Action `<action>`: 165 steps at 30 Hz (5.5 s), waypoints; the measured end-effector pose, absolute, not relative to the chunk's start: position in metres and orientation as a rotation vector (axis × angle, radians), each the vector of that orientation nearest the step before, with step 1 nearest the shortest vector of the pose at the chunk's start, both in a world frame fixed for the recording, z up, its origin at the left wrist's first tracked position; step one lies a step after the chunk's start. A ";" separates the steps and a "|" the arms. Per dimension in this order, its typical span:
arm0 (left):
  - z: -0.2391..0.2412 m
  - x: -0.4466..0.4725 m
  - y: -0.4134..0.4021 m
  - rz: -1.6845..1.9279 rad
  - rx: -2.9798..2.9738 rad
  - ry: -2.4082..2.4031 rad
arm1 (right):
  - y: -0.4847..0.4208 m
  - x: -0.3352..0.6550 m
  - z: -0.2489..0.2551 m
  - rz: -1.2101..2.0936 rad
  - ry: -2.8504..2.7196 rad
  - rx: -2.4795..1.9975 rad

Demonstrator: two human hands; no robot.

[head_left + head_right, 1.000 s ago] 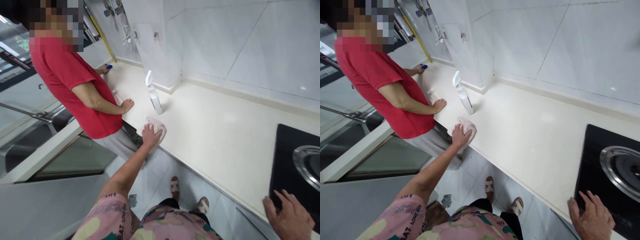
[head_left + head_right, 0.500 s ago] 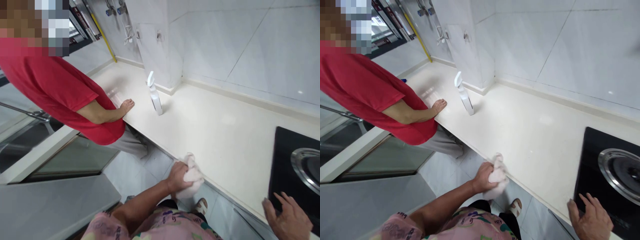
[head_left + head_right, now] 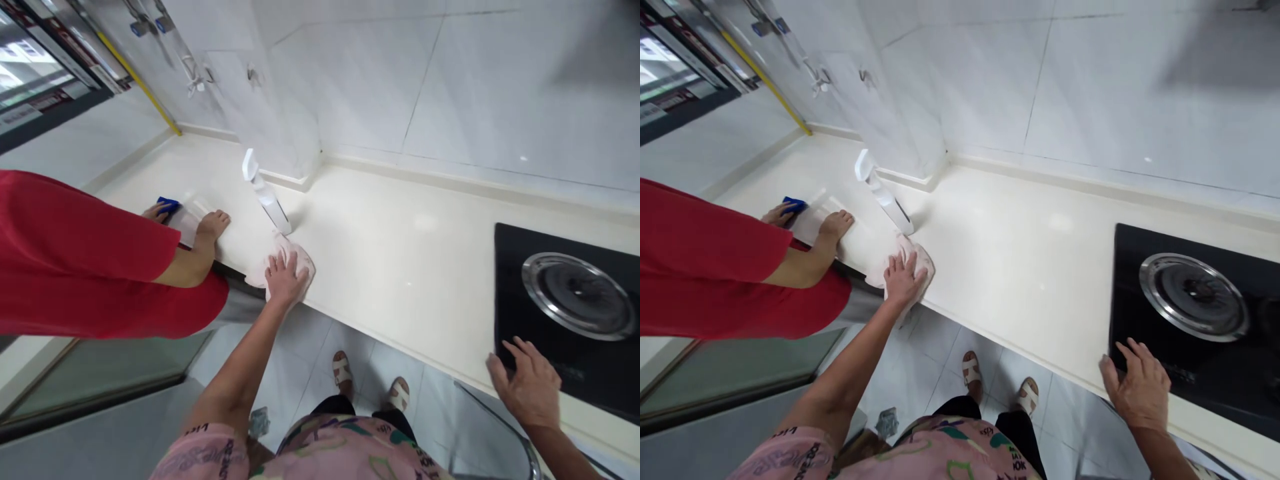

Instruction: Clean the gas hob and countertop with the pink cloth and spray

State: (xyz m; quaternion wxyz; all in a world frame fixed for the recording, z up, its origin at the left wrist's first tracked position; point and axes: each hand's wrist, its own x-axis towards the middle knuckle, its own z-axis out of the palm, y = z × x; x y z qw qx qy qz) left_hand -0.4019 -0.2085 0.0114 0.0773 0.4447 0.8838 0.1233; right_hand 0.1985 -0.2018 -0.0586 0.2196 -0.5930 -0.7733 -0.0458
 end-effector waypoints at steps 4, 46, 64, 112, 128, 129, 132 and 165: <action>0.010 -0.356 -0.202 0.390 1.464 2.515 | -0.201 0.198 -0.060 -0.170 -2.174 -1.660; -0.021 -0.250 -0.254 0.546 2.038 2.238 | -0.197 0.189 -0.048 -0.107 -2.104 -1.659; -0.019 0.000 -0.251 0.317 2.545 1.375 | -0.189 0.197 -0.046 0.224 -1.966 -1.571; 0.109 -0.044 -0.292 0.730 0.858 1.173 | -0.244 0.231 0.075 1.776 -0.731 -1.010; 0.164 0.010 -0.226 0.903 0.990 1.212 | -0.177 0.266 0.120 1.417 -0.977 -1.183; 0.172 0.015 -0.218 0.952 1.114 1.222 | -0.166 0.273 0.133 1.290 -1.068 -1.165; 0.186 0.032 -0.194 1.084 1.596 1.242 | -0.136 0.294 0.163 0.836 -1.397 -1.086; -0.007 -0.120 -0.170 0.436 1.527 2.763 | -0.159 0.184 -0.002 0.503 -2.544 -1.192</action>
